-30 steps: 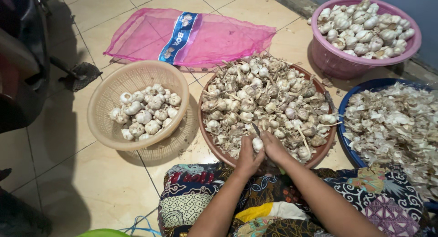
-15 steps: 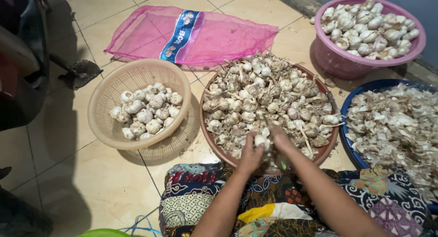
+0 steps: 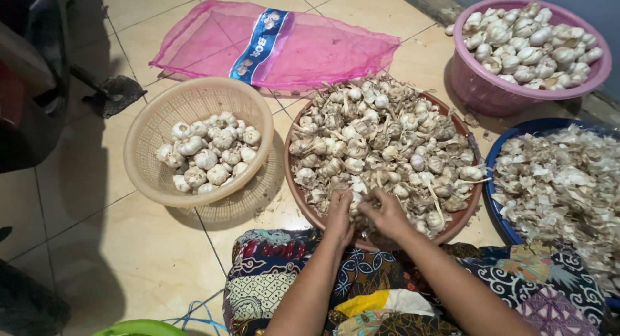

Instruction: The person sits on the floor trimming garlic bulbs. They pick up garlic bulbs from a large tray, cut off the roots and stems with a small knife, place the trimmed bulbs into a plastic basket, and drop the trimmed-off peels and stems into a blue basin beside them.

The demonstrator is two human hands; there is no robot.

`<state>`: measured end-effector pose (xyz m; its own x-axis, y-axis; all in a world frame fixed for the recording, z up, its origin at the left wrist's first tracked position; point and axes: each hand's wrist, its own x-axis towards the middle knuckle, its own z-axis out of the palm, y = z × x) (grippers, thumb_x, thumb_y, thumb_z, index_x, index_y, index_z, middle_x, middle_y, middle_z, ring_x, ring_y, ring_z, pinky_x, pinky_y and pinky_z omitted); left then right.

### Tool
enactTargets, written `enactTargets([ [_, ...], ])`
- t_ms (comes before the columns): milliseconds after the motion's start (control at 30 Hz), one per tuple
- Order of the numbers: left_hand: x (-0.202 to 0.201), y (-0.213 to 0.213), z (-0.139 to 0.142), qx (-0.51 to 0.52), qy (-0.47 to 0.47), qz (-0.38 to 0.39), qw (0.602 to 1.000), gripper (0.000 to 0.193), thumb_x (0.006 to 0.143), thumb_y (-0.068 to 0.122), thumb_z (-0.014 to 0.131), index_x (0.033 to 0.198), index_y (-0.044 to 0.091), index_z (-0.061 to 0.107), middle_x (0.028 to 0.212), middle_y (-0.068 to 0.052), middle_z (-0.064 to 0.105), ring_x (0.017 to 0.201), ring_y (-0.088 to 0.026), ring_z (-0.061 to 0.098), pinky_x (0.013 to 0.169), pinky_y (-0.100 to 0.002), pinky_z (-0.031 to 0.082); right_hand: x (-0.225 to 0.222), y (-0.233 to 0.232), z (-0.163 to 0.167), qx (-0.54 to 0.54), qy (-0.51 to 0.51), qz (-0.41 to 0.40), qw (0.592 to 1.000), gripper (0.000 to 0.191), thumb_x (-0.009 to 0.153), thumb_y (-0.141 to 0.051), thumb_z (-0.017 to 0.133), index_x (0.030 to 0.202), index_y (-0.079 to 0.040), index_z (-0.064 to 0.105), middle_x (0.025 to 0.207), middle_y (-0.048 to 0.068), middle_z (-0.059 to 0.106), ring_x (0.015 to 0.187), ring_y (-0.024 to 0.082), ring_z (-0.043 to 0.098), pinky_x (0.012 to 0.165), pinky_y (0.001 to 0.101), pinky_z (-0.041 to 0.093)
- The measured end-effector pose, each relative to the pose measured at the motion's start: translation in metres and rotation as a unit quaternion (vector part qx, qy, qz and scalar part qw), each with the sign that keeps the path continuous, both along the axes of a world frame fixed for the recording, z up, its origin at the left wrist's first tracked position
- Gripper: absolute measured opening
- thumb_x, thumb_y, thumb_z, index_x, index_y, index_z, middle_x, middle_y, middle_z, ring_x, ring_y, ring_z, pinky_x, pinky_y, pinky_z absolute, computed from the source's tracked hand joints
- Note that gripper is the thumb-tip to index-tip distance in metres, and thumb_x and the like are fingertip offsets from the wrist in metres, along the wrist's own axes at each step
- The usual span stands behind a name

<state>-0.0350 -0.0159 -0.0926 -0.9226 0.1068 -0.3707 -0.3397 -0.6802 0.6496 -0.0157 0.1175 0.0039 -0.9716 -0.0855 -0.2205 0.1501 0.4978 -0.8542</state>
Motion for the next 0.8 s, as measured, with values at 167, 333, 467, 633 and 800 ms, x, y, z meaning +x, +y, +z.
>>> enactTargets([
  [167, -0.009, -0.007, -0.016, -0.115, 0.174, 0.071, 0.975, 0.021, 0.105, 0.023, 0.062, 0.094, 0.006, 0.055, 0.096, -0.006, 0.056, 0.088, -0.016, 0.053, 0.083, -0.032, 0.044, 0.005, -0.006, -0.017, -0.033, 0.033, 0.028, 0.998, 0.041, 0.082, -0.033, 0.082, 0.104, -0.004, 0.063, 0.094, 0.014, 0.07, 0.082, 0.022, 0.068, 0.074, 0.0368, 0.058],
  [333, -0.005, -0.007, -0.014, -0.277, 0.126, 0.006, 0.953, 0.028, 0.103, 0.036, 0.049, 0.096, 0.01, 0.057, 0.094, -0.001, 0.058, 0.09, -0.013, 0.055, 0.085, -0.03, 0.046, -0.009, 0.006, -0.023, -0.1, -0.019, -0.003, 0.995, 0.037, 0.082, -0.033, 0.078, 0.11, -0.015, 0.061, 0.093, -0.001, 0.07, 0.078, 0.012, 0.07, 0.071, 0.0294, 0.057],
  [467, -0.004, 0.001, -0.013, -0.284, 0.164, 0.044, 0.944, 0.033, 0.11, 0.035, 0.048, 0.119, 0.005, 0.059, 0.115, -0.001, 0.054, 0.11, -0.017, 0.05, 0.097, -0.032, 0.039, -0.015, 0.004, -0.031, -0.142, -0.006, -0.044, 0.989, 0.039, 0.096, -0.034, 0.076, 0.11, 0.0, 0.064, 0.082, 0.008, 0.063, 0.07, 0.021, 0.054, 0.062, 0.037, 0.044],
  [633, -0.006, -0.005, -0.01, -0.261, 0.233, 0.047, 0.936, 0.031, 0.102, 0.032, 0.045, 0.098, 0.003, 0.056, 0.097, -0.01, 0.057, 0.096, -0.023, 0.055, 0.089, -0.036, 0.045, -0.02, 0.012, -0.031, 0.129, 0.019, -0.09, 0.987, 0.038, 0.094, -0.036, 0.075, 0.116, -0.006, 0.07, 0.093, 0.007, 0.073, 0.082, 0.02, 0.071, 0.076, 0.033, 0.055],
  [800, -0.006, -0.008, -0.004, -0.386, 0.252, 0.019, 0.887, 0.033, 0.099, 0.036, 0.06, 0.1, 0.004, 0.053, 0.091, -0.005, 0.061, 0.089, -0.018, 0.057, 0.081, -0.032, 0.048, -0.017, 0.023, -0.03, -0.066, 0.026, 0.029, 0.997, 0.052, 0.087, -0.03, 0.078, 0.129, -0.006, 0.061, 0.11, 0.007, 0.072, 0.095, 0.016, 0.068, 0.082, 0.0344, 0.056],
])
